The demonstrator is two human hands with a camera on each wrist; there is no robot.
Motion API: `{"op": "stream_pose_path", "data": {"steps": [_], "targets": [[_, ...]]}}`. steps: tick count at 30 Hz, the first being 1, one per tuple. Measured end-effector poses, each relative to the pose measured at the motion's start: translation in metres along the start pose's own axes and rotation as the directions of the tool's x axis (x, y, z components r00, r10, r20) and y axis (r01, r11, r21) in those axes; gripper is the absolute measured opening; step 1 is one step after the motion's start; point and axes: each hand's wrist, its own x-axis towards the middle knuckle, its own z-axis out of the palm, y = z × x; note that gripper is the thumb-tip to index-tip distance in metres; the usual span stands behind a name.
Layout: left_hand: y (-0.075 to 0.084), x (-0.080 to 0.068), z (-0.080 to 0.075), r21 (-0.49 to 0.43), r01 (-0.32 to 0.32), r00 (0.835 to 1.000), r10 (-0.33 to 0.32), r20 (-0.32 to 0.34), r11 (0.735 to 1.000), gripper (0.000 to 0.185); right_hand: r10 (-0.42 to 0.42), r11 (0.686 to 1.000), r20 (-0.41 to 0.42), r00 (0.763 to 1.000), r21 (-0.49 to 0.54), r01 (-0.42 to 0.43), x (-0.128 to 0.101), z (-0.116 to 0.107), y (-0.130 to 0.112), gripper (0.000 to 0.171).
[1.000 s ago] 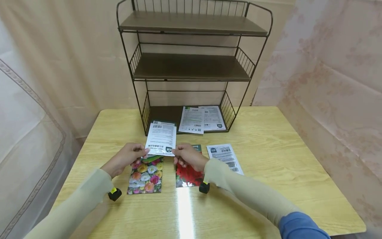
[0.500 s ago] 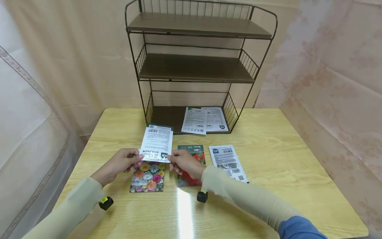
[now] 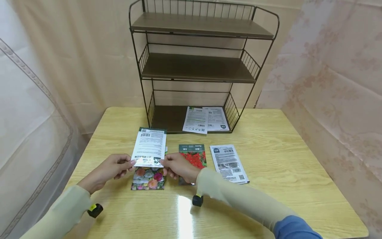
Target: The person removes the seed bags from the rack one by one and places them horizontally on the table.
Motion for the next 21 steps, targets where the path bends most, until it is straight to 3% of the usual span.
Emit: {"op": "stream_pose_path", "data": {"steps": [7, 14, 21], "targets": [[-0.012, -0.018, -0.012, -0.003, -0.015, 1.000, 0.015, 0.001, 1.000, 0.037, -0.005, 1.000, 0.057, 0.998, 0.010, 0.005, 0.004, 0.018, 0.000, 0.029], [-0.026, -0.034, -0.024, -0.019, 0.004, 1.000, -0.004, -0.006, 1.000, 0.036, 0.004, 1.000, 0.062, 0.998, 0.012, -0.005, 0.004, 0.042, -0.002, 0.028], [-0.035, -0.050, -0.039, -0.009, 0.051, 0.998, -0.051, -0.023, 0.999, 0.037, 0.006, 0.997, 0.041, 0.999, -0.078, -0.002, 0.005, 0.067, -0.006, 0.029]]}}
